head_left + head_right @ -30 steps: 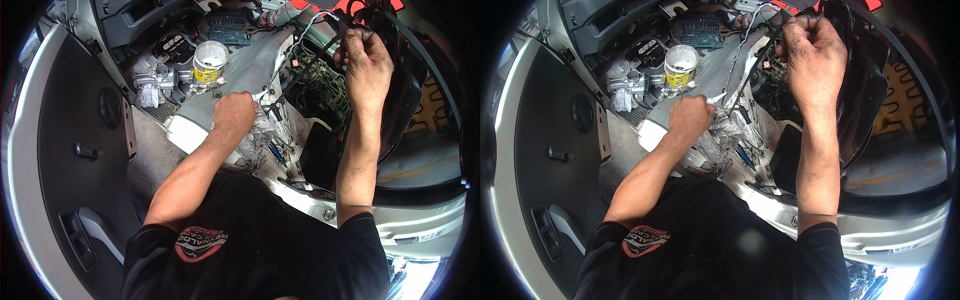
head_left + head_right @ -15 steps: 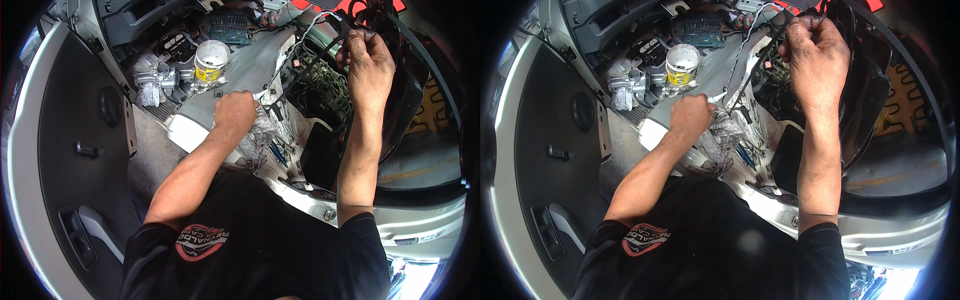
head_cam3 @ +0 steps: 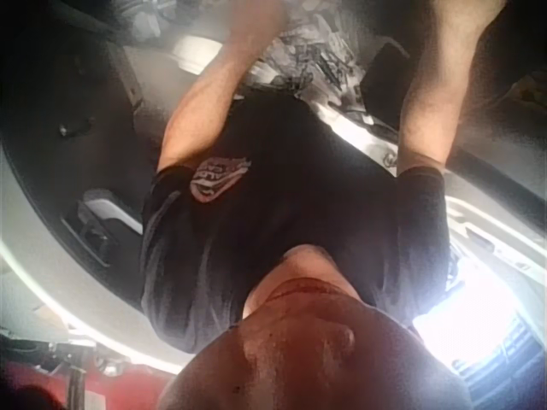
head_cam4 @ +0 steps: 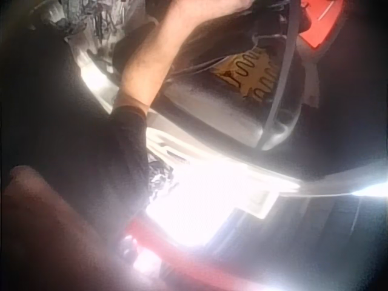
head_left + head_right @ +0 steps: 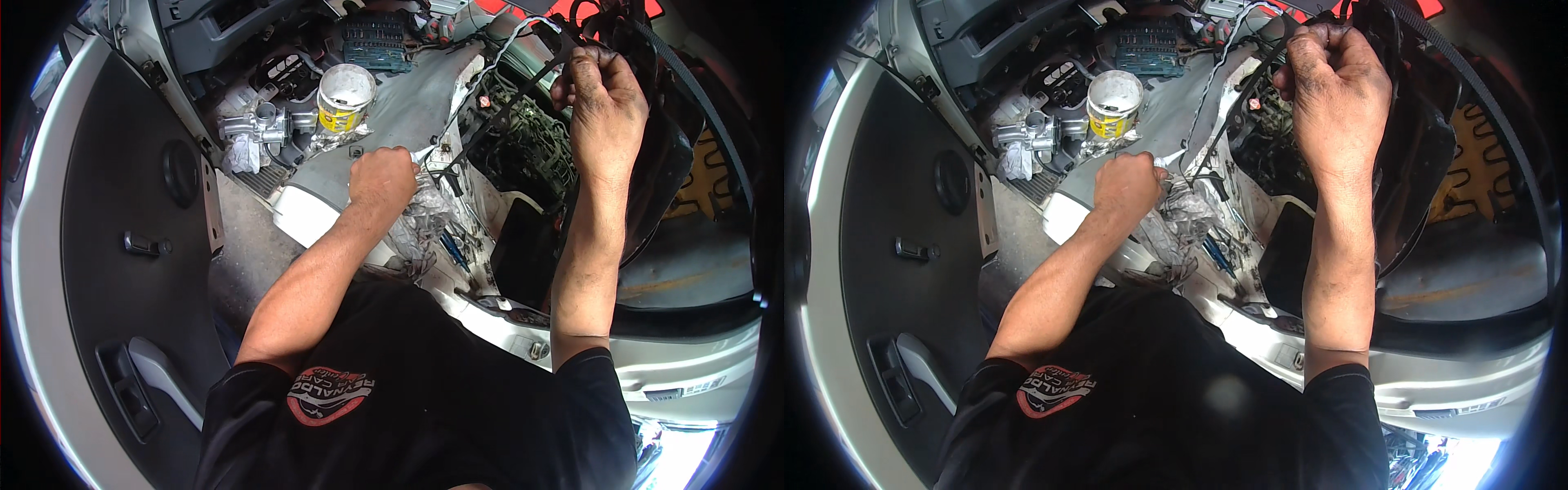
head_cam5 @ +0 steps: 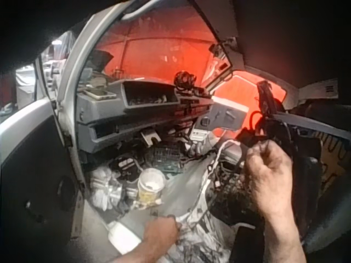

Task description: The person applies a line of white sealant to a black gasket before positioning the gasket and its metal housing into the engine compartment of a vehicle and tightening the bolts by hand.

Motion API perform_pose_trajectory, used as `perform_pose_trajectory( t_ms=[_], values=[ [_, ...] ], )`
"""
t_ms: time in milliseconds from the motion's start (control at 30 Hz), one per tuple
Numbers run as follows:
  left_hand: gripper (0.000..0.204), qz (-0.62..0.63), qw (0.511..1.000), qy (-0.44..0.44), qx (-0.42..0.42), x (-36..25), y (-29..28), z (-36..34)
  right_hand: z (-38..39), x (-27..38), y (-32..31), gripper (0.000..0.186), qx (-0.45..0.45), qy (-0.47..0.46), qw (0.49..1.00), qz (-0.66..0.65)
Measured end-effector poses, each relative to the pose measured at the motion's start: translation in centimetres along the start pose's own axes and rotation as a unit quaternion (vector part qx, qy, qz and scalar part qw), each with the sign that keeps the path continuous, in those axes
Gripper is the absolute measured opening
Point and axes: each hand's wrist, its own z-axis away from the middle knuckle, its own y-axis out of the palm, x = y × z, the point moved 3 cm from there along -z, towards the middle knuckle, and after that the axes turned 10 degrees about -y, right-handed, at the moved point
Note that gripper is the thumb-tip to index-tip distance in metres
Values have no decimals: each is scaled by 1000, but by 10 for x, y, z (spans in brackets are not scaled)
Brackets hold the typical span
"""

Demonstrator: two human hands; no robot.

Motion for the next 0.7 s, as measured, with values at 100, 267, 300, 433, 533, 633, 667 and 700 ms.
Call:
perform_pose_trajectory(
  t_ms=[100,267,300,433,533,633,667,700],
  values=[
    [27,-13,1000,-12,11,0,-2,0,0,0,0,13,-3,3,1000,3],
    [31,-1,1000,-3,11,3,2,0,0,-1,0,13,0,-6,1000,-6],
    [31,-1,1000,-3,11,3,3,0,0,-1,0,13,-1,-8,1000,-3],
    [31,-3,1000,-4,11,5,6,-1,-1,-2,-1,12,-3,-22,1000,-20],
    [30,-2,1000,-6,13,4,6,-1,-1,-1,-1,12,-6,-15,1000,-13],
    [29,-11,1000,-16,21,3,6,0,-1,-2,-1,12,-6,-14,1000,-19],
    [27,-22,999,-22,26,3,6,0,-1,-2,-1,12,-5,-14,1000,-22],
    [27,-22,999,-22,27,3,6,-1,-1,-3,-1,12,-4,-15,1000,-24]
  ],
)
